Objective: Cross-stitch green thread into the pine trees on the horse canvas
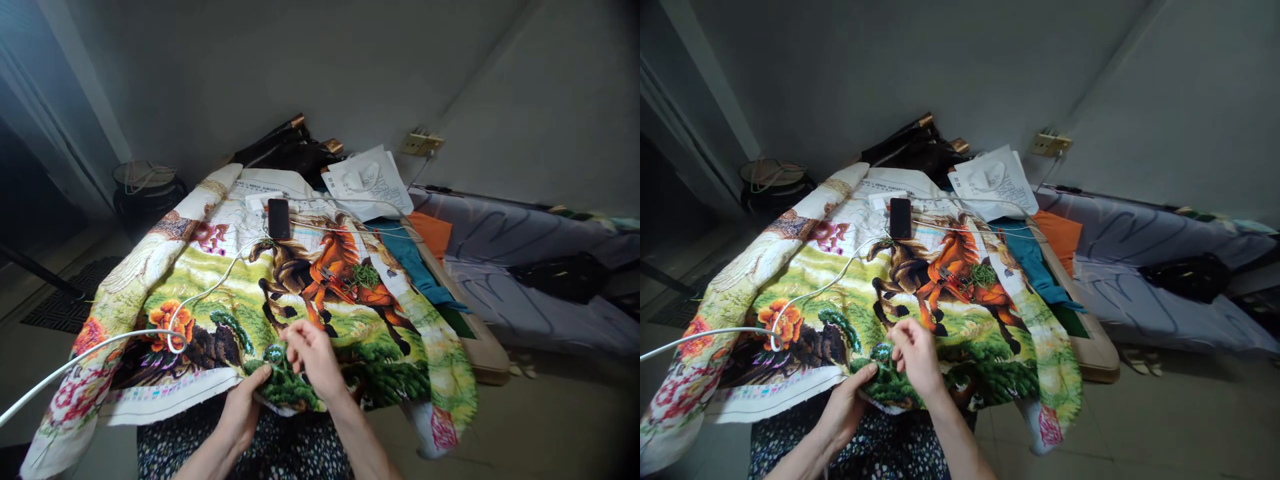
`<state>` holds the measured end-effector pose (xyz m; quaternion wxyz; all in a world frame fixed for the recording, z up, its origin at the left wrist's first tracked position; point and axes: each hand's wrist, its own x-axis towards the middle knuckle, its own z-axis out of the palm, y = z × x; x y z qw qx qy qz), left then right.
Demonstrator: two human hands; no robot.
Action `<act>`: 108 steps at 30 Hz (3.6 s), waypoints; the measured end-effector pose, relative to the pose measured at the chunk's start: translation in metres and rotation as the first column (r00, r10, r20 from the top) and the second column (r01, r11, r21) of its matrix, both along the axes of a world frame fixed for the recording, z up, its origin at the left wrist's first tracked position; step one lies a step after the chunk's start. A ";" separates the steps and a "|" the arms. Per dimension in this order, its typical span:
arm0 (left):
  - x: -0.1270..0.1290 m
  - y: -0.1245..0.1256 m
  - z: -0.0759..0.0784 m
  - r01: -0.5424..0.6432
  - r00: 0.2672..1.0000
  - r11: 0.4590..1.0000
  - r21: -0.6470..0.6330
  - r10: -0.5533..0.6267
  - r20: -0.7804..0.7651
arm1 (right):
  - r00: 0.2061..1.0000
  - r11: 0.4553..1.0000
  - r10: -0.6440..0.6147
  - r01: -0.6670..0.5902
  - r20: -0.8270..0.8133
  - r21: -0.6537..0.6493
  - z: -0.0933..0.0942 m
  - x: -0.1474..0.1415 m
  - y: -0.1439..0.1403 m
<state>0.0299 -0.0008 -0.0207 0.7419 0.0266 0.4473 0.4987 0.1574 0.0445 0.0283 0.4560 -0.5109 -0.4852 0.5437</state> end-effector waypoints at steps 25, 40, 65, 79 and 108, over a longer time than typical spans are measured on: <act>0.013 -0.008 -0.015 -0.089 0.996 0.996 -0.005 0.089 0.021 | 0.970 0.930 -0.243 0.242 -0.029 0.277 -0.028 0.037 0.022; 0.021 -0.003 0.004 -0.086 0.995 0.990 -0.107 0.090 0.031 | 0.945 0.923 -0.308 0.325 -0.111 0.207 -0.016 0.032 0.013; 0.015 -0.005 -0.011 -0.147 0.989 0.988 -0.047 0.148 0.015 | 0.871 0.994 -0.074 0.028 0.486 0.101 -0.027 -0.002 -0.061; 0.014 -0.003 -0.007 -0.135 0.991 0.990 -0.052 0.135 0.010 | 0.900 0.990 -0.134 0.138 0.415 0.021 -0.036 -0.017 -0.064; 0.017 0.000 -0.004 -0.180 0.980 0.982 -0.065 0.173 -0.094 | 0.941 0.976 -0.208 0.218 0.267 -0.006 -0.043 -0.021 -0.065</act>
